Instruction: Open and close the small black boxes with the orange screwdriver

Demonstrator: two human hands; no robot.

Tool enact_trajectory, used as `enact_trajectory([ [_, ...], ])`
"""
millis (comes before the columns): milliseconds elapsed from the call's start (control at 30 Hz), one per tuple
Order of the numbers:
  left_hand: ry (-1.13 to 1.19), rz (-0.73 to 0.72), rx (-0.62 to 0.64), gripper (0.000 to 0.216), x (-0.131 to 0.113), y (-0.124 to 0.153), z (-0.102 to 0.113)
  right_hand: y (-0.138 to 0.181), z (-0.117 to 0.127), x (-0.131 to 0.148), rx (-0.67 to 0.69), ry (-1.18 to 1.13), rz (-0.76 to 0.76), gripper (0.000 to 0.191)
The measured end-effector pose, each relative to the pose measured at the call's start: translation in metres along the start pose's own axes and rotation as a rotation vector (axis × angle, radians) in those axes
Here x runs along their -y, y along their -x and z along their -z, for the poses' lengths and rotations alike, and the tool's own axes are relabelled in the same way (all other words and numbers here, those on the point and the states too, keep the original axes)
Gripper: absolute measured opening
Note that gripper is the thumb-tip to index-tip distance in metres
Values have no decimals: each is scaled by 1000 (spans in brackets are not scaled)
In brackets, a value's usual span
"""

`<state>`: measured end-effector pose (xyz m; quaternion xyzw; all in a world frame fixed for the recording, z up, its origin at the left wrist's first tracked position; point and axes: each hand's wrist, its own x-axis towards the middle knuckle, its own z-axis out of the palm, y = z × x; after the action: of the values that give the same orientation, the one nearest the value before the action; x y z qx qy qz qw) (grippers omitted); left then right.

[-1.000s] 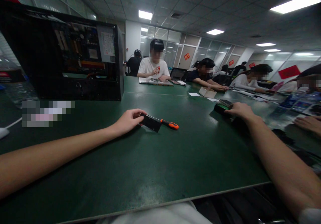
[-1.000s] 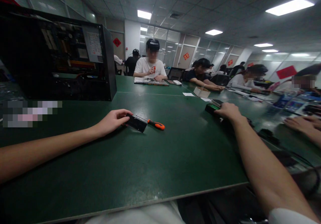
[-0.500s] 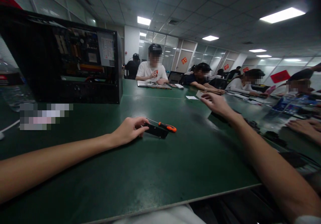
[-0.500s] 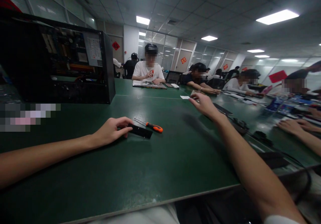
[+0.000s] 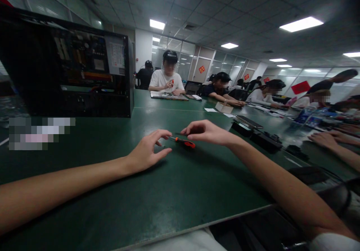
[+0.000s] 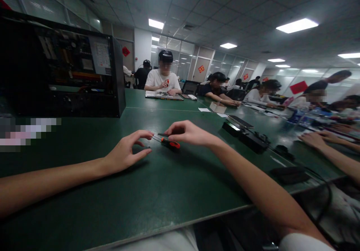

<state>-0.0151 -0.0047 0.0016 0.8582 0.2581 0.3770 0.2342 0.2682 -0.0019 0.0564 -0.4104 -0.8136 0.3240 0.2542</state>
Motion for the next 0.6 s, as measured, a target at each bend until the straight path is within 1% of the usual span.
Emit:
enact_trajectory([
  [33, -19, -9, -5, 37, -1, 1, -2, 3, 23, -14, -124, 95, -24, 29],
  [67, -43, -23, -1, 38, -3, 3, -4, 9, 47, -29, -297, 255, -59, 28],
  [100, -65, -40, 20, 37, -5, 5, -6, 16, 71, -46, -467, 475, -133, 26],
  [133, -81, -63, 62, 36, -9, 7, -8, 26, 94, -64, -595, 673, -249, 25],
  [167, -97, -104, 115, 35, -14, 11, -10, 37, 115, -83, -668, 819, -389, 27],
  [200, -113, -135, 180, 35, -19, 14, -12, 49, 133, -100, -711, 918, -566, 29],
  [267, -132, -191, 351, 40, -30, 20, -16, 74, 158, -130, -756, 950, -747, 32],
  [333, -164, -188, 432, 41, -37, 23, -19, 93, 169, -153, -748, 944, -841, 35],
  [400, -214, -133, 475, 46, -40, 24, -21, 104, 172, -168, -715, 940, -877, 35],
  [467, -257, -84, 515, 52, -40, 23, -22, 108, 172, -180, -682, 939, -885, 34],
  [600, -277, -99, 551, 58, -36, 21, -22, 107, 173, -196, -650, 951, -892, 37],
])
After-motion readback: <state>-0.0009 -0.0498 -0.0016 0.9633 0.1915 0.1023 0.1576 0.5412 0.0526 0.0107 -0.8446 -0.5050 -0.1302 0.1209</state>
